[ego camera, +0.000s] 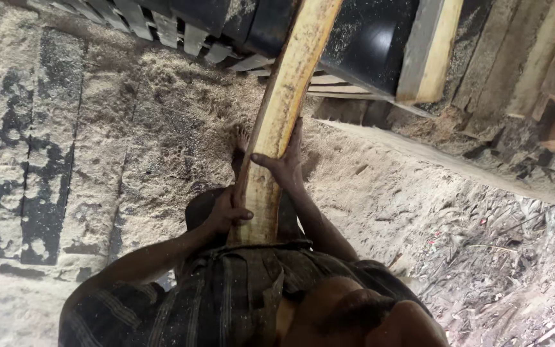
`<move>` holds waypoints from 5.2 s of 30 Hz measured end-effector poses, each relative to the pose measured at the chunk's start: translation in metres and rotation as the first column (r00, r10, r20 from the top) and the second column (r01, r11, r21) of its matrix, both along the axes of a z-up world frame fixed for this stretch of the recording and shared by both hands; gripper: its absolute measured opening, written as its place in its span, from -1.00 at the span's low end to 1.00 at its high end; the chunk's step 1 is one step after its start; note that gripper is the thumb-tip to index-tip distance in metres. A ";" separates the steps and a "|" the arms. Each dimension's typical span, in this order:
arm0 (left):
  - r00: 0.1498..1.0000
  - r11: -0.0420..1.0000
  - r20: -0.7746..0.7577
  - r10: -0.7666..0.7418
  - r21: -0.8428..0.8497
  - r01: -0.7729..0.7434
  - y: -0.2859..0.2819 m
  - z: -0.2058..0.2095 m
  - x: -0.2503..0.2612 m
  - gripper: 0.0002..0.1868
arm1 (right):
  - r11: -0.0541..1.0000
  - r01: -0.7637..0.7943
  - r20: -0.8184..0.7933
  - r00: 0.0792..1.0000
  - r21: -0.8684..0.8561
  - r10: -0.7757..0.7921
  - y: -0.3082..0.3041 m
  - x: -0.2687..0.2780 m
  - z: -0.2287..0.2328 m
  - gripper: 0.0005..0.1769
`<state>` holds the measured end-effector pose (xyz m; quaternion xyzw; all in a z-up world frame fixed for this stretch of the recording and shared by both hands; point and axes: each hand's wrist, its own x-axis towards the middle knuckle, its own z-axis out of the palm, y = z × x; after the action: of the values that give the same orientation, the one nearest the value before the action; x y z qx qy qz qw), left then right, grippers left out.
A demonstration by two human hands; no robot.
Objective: The person feeds several long pieces of wood into a machine, handling them one at a time and placing them on a rack after processing.
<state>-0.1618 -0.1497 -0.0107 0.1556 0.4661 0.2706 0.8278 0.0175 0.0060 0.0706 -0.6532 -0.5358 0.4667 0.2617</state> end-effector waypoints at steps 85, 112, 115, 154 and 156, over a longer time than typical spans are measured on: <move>0.529 0.500 -0.719 0.451 0.695 0.517 0.368 -0.019 0.108 0.12 | 0.971 0.219 0.777 0.593 0.097 -0.212 0.348 0.325 -0.094 0.35; 0.979 0.988 -0.192 -0.071 0.119 0.095 -0.220 -0.004 0.026 -0.20 | 0.976 0.217 -0.275 0.937 -0.023 -0.215 -0.237 0.011 -0.021 0.55; 0.996 0.996 -0.088 -0.005 0.086 0.012 -0.229 -0.016 0.031 -0.23 | 0.982 0.189 -0.242 0.951 -0.027 -0.190 -0.237 0.013 -0.008 0.53; 0.979 0.992 -0.195 0.065 0.118 -0.042 -0.401 0.026 0.023 -0.13 | 0.961 0.029 -0.187 0.979 -0.275 -0.083 -0.386 -0.003 -0.008 0.58; 0.982 0.994 -0.183 0.047 0.102 -0.029 -0.387 0.030 0.017 -0.15 | 0.956 0.033 -0.192 0.977 -0.293 -0.092 -0.376 -0.006 -0.008 0.63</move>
<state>-0.1446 -0.5367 0.0192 0.2118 0.5299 0.2936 0.7669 0.0111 -0.3698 0.0621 -0.6498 -0.4115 0.5955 0.2318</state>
